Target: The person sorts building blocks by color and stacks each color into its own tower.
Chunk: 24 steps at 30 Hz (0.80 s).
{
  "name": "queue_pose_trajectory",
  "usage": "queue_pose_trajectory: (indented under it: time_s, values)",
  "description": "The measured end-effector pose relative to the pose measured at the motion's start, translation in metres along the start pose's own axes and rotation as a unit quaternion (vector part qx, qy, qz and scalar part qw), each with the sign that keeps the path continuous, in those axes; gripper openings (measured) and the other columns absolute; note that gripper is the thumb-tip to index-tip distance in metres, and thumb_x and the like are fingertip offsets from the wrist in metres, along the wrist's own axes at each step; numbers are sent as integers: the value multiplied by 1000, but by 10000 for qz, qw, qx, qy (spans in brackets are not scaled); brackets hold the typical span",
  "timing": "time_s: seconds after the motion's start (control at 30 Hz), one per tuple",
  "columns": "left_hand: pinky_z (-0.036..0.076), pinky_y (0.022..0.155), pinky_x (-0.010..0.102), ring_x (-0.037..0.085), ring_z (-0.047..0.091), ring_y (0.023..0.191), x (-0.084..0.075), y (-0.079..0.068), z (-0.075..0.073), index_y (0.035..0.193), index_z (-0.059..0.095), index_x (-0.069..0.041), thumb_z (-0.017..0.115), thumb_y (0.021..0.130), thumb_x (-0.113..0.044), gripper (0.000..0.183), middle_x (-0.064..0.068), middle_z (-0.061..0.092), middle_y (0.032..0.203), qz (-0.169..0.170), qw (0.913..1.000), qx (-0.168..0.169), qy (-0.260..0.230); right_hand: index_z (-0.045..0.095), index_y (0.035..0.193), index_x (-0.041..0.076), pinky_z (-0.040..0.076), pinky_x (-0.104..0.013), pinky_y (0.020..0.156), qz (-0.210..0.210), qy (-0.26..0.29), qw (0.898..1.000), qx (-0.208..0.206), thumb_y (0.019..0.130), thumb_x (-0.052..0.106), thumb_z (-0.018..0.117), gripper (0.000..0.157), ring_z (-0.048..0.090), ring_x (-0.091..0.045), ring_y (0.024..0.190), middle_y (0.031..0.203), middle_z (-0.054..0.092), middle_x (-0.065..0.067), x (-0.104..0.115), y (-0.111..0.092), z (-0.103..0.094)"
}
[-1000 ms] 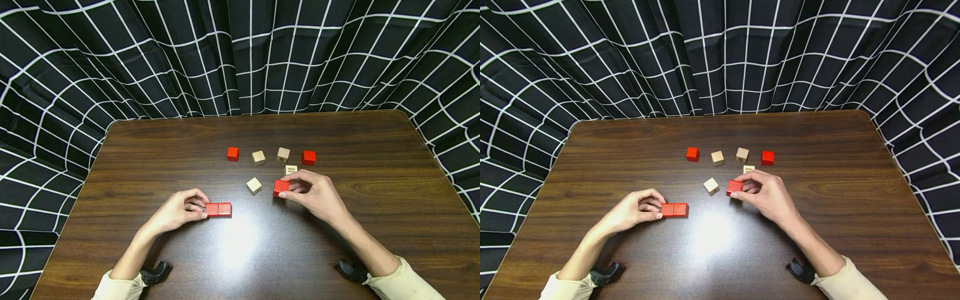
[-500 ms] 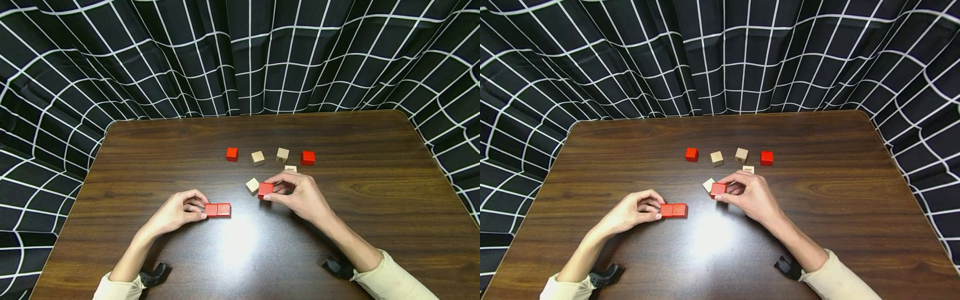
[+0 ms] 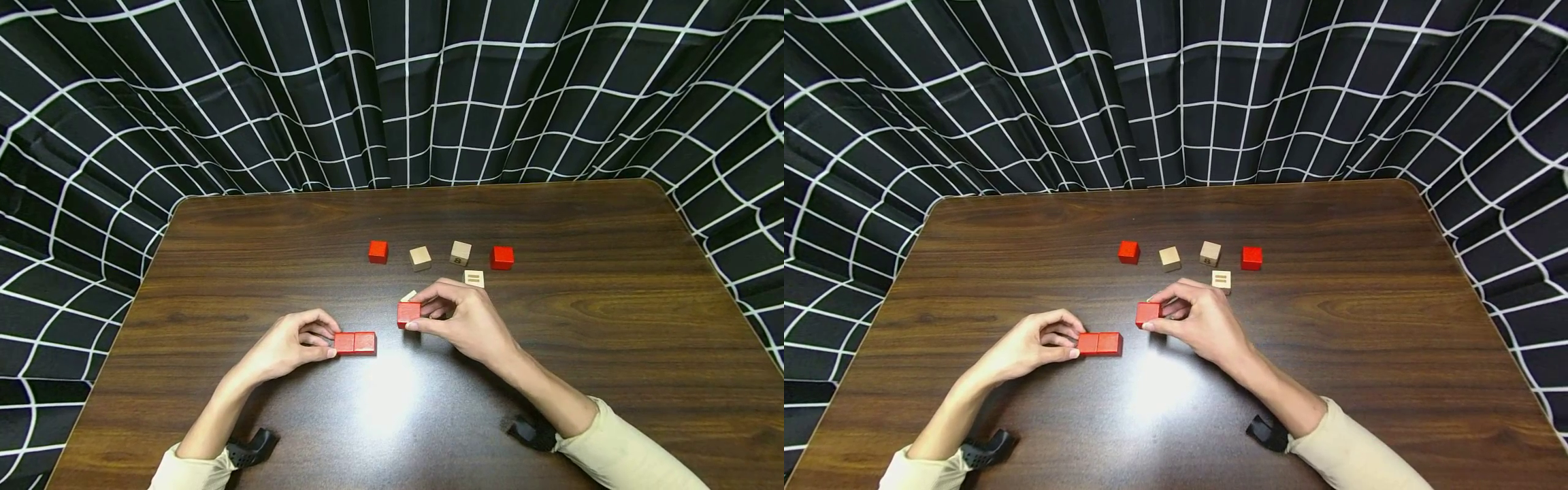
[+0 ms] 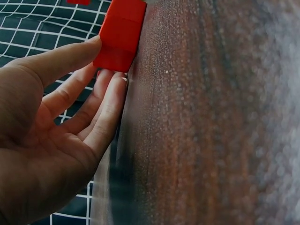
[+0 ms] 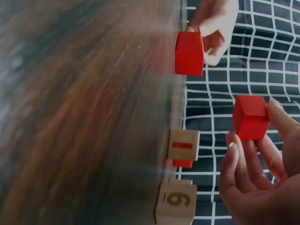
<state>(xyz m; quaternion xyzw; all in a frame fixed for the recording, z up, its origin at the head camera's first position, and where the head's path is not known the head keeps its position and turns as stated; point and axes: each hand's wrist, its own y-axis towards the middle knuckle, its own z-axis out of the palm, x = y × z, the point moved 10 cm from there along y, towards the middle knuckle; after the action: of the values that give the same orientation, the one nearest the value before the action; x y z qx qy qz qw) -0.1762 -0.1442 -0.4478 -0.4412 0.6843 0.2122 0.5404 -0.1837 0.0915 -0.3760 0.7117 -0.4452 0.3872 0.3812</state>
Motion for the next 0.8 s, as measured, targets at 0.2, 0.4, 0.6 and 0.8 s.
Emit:
queue_pose_trajectory:
  time_s: [0.2,0.4,0.6,0.8]
  values:
    - [57,81,26,22,68,95,0,-1,0,107,64,-3,79,83,-3,28,12,66,104,28,10000,5,-1,76,95,18,59,-33,69,-66,-23,10000,26,71,12,90,28,69,-13,77,88,68,9,3,4,8]
    - [57,81,26,22,68,95,-2,-1,-1,107,64,-3,79,83,-2,28,12,67,104,71,10000,5,-4,76,94,17,59,-31,68,-180,-139,9997,57,72,14,90,27,69,-16,77,87,68,9,7,7,17]
    - [57,81,26,22,68,95,-3,0,-1,107,64,-3,78,82,0,29,12,67,103,100,9999,-7,10,77,95,17,58,-28,68,-239,-191,9995,118,72,18,91,27,69,-13,76,87,68,10,10,10,28]
    - [57,81,26,22,68,94,-3,0,-1,107,64,-3,79,82,0,29,12,67,103,95,10000,-17,5,75,94,14,59,-31,69,-82,16,9995,298,71,16,91,28,70,-13,77,88,68,6,10,12,41]
